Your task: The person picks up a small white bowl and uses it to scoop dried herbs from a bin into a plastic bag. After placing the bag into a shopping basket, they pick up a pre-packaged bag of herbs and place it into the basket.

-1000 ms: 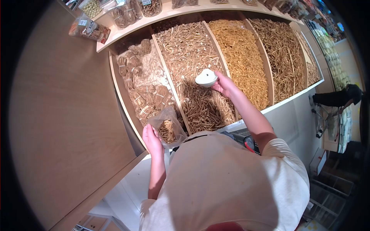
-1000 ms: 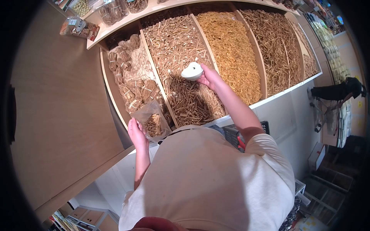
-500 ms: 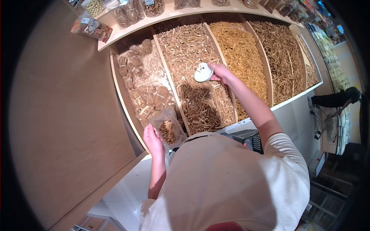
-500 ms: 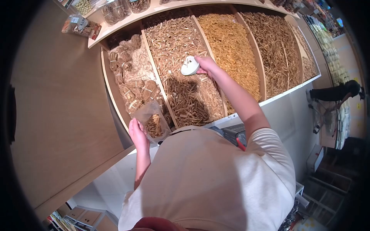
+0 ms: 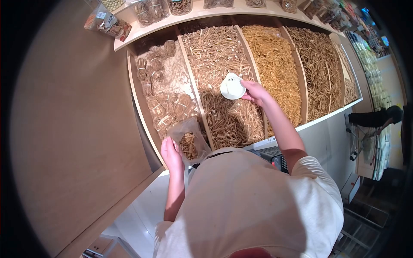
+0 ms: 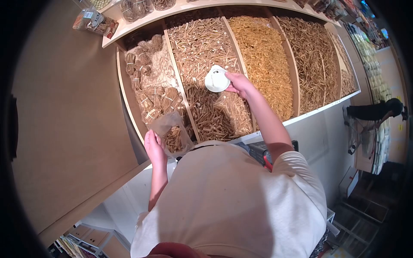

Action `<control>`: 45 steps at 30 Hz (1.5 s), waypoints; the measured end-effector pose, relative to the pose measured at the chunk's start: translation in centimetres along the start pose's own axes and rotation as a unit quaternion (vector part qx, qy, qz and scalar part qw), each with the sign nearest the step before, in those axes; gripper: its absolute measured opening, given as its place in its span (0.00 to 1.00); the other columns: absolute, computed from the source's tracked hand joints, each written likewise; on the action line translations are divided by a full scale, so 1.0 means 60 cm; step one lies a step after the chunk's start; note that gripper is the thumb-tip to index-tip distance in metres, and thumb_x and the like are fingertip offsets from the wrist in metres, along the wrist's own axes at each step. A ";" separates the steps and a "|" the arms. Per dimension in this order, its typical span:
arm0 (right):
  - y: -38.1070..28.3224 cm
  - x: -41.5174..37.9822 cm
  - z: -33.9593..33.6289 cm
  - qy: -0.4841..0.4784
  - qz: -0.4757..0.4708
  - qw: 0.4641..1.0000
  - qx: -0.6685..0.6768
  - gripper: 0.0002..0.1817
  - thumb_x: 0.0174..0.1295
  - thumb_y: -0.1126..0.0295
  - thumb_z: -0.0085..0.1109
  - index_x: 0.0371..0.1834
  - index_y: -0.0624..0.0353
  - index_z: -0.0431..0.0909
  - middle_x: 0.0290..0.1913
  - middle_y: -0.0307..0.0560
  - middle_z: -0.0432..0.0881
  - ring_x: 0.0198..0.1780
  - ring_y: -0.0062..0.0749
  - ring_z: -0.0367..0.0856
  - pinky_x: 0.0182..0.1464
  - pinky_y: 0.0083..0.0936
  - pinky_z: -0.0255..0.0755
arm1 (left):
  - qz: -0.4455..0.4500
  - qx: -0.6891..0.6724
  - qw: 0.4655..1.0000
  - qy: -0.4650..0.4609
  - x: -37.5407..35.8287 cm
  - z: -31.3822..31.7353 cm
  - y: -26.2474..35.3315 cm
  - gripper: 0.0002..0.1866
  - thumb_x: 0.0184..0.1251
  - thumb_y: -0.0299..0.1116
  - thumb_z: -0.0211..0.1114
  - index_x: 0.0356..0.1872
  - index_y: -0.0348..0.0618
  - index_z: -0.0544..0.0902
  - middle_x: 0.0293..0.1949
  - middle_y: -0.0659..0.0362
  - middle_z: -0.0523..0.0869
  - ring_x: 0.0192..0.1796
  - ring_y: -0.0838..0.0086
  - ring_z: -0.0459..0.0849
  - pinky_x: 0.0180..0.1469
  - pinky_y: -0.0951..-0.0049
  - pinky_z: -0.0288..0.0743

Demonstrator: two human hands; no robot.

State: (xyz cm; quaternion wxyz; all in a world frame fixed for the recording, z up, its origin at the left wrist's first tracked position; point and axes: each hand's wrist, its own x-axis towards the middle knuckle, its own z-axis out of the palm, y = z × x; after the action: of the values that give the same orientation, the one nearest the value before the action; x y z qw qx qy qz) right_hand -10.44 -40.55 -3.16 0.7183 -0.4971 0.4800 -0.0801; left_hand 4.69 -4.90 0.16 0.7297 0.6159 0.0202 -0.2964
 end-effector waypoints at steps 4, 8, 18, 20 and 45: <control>0.005 -0.071 0.017 -0.002 -0.003 0.998 0.060 0.23 0.72 0.56 0.50 0.61 0.63 0.72 0.49 0.45 0.82 0.46 0.23 0.84 0.43 0.18 0.83 | -0.009 -0.006 1.000 0.005 -0.004 0.004 0.008 0.14 0.77 0.39 0.50 0.27 0.52 0.68 0.17 0.72 0.65 0.16 0.89 0.58 0.17 0.84 0.50; 0.003 -0.151 0.054 -0.060 -0.024 0.994 0.093 0.21 0.73 0.57 0.48 0.58 0.63 0.73 0.46 0.43 0.83 0.43 0.23 0.84 0.43 0.19 0.82 | -0.002 -0.011 1.000 0.006 0.002 -0.003 0.001 0.14 0.77 0.38 0.50 0.27 0.52 0.68 0.17 0.71 0.65 0.16 0.88 0.59 0.16 0.84 0.51; 0.028 -0.251 0.246 -0.244 -0.202 0.911 -0.265 0.21 0.65 0.60 0.59 0.57 0.60 0.74 0.45 0.44 0.81 0.41 0.30 0.82 0.40 0.28 0.77 | 0.021 -0.026 0.999 0.005 -0.010 -0.006 0.011 0.14 0.78 0.38 0.49 0.27 0.50 0.68 0.17 0.70 0.65 0.16 0.87 0.60 0.16 0.84 0.54; 0.042 -0.264 0.263 -0.207 -0.325 0.851 -0.356 0.20 0.64 0.61 0.61 0.56 0.58 0.74 0.44 0.43 0.79 0.40 0.28 0.81 0.38 0.26 0.76 | 0.025 -0.036 0.999 0.009 -0.012 -0.011 0.010 0.15 0.78 0.38 0.49 0.26 0.50 0.68 0.16 0.70 0.65 0.15 0.87 0.60 0.16 0.83 0.54; 0.010 0.038 0.058 0.026 0.141 0.931 0.335 0.31 0.74 0.50 0.38 0.41 0.75 0.74 0.25 0.54 0.81 0.22 0.33 0.82 0.25 0.19 0.83 | 0.001 -0.016 1.000 0.003 0.020 -0.012 0.011 0.15 0.78 0.39 0.49 0.26 0.51 0.67 0.16 0.71 0.62 0.15 0.88 0.56 0.16 0.82 0.48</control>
State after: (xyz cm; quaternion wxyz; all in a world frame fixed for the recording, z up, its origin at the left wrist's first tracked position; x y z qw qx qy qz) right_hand -6.78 -39.37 -4.87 0.8341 -0.1529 0.5091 -0.1473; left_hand 6.23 -4.70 0.09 0.7396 0.6053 0.0266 -0.2931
